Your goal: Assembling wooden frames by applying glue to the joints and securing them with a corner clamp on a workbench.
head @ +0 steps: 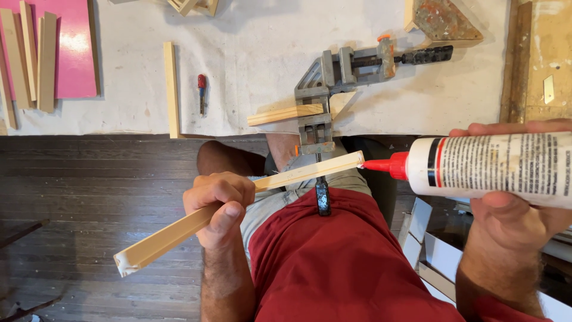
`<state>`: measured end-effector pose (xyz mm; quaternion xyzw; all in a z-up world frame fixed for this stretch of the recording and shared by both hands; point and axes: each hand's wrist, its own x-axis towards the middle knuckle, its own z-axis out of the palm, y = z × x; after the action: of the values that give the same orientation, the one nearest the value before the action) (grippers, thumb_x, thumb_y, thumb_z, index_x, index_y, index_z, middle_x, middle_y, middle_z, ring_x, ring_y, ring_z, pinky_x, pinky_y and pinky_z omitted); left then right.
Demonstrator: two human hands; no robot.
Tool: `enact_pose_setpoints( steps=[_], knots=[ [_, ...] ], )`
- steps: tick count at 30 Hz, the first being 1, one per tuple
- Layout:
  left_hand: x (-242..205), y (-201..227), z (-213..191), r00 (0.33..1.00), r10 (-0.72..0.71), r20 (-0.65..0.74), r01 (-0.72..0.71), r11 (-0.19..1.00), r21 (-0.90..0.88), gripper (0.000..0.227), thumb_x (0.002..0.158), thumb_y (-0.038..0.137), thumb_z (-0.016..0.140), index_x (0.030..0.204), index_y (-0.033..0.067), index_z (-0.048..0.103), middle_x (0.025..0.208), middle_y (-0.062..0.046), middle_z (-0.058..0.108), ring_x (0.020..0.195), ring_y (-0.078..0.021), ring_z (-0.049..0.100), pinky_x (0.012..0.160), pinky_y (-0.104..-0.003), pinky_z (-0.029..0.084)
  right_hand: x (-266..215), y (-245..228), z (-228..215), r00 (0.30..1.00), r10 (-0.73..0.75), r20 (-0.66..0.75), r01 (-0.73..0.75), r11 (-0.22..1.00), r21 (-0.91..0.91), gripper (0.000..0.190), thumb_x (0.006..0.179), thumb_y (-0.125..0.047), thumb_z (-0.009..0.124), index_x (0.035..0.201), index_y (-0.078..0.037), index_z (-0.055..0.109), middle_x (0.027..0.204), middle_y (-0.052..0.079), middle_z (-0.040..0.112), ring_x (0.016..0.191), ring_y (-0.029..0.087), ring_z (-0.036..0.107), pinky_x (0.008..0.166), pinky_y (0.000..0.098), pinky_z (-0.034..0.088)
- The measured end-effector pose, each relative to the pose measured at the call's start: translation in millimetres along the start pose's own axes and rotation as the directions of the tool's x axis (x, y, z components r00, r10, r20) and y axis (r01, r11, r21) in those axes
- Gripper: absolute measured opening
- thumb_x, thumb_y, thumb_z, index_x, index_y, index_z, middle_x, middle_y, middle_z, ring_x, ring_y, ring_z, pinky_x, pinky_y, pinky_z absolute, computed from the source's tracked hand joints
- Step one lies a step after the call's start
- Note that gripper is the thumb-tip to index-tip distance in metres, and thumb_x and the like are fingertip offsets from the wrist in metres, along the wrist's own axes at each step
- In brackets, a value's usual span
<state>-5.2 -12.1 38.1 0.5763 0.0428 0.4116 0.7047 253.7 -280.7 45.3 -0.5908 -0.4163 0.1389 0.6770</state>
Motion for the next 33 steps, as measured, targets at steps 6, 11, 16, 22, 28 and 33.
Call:
enact_pose_setpoints(
  steps=[6,11,16,22,28,33],
  knots=[
    [-0.4,0.4,-0.8,1.000,-0.005,0.005,0.005,1.000,0.010,0.039,0.093,0.020,0.060,0.064,0.0087,0.037,0.052,0.000,0.023,0.044,-0.0144,0.017,0.042,-0.030,0.015,-5.6,10.2,-14.4,0.999,0.031,-0.040,-0.036,0.993,-0.110,0.065,0.095,-0.030,0.057,0.151,-0.008,0.031,0.135,0.029,0.054,0.126,0.042,0.063,0.117,0.0599,0.063],
    [2.9,1.5,3.2,1.000,-0.005,0.029,0.005,1.000,0.026,0.038,0.094,0.020,0.059,0.065,0.0090,0.036,0.055,0.000,0.020,0.044,-0.0150,0.015,0.042,-0.030,0.014,-1.5,6.6,-6.7,1.000,-0.019,-0.020,0.018,0.999,-0.050,0.062,0.100,-0.024,0.058,0.156,-0.012,0.034,0.143,0.012,0.048,0.135,0.034,0.059,0.124,0.0591,0.064],
    [0.9,0.6,3.1,1.000,-0.004,0.014,0.003,0.999,0.033,0.040,0.094,0.021,0.060,0.064,0.0084,0.036,0.055,0.000,0.020,0.044,-0.0152,0.016,0.043,-0.031,0.015,2.9,7.1,-6.3,0.999,0.024,-0.031,-0.025,0.999,-0.040,0.062,0.098,-0.025,0.058,0.153,-0.011,0.032,0.137,0.021,0.052,0.136,0.034,0.059,0.127,0.0587,0.062],
    [1.0,1.8,5.7,1.000,-0.014,0.010,0.014,1.000,0.019,0.038,0.093,0.021,0.060,0.064,0.0080,0.038,0.054,0.000,0.022,0.044,-0.0146,0.017,0.043,-0.031,0.015,19.5,18.7,-4.4,0.991,-0.131,-0.004,0.131,0.991,0.009,0.057,0.102,-0.018,0.062,0.155,-0.014,0.042,0.141,0.008,0.054,0.136,0.033,0.063,0.122,0.0511,0.066],
    [2.1,5.8,6.5,1.000,-0.003,0.005,0.003,1.000,-0.006,0.037,0.094,0.020,0.060,0.065,0.0085,0.040,0.049,0.000,0.028,0.041,-0.0134,0.021,0.041,-0.030,0.018,11.4,60.7,-40.2,0.915,0.137,-0.379,-0.071,0.981,0.183,0.065,0.098,-0.048,0.072,0.152,-0.017,0.053,0.153,0.011,0.058,0.147,0.031,0.061,0.136,0.0473,0.056],
    [1.8,4.2,12.0,0.999,0.010,-0.030,-0.011,0.999,-0.035,0.033,0.091,0.018,0.060,0.065,0.0071,0.042,0.053,0.000,0.026,0.043,-0.0135,0.021,0.046,-0.033,0.015,72.0,36.4,-19.6,0.456,0.644,-0.615,0.048,0.672,0.739,0.062,0.076,-0.037,0.078,0.130,-0.007,0.067,0.104,0.013,0.079,0.095,0.028,0.078,0.091,0.0444,0.069]
  ],
)
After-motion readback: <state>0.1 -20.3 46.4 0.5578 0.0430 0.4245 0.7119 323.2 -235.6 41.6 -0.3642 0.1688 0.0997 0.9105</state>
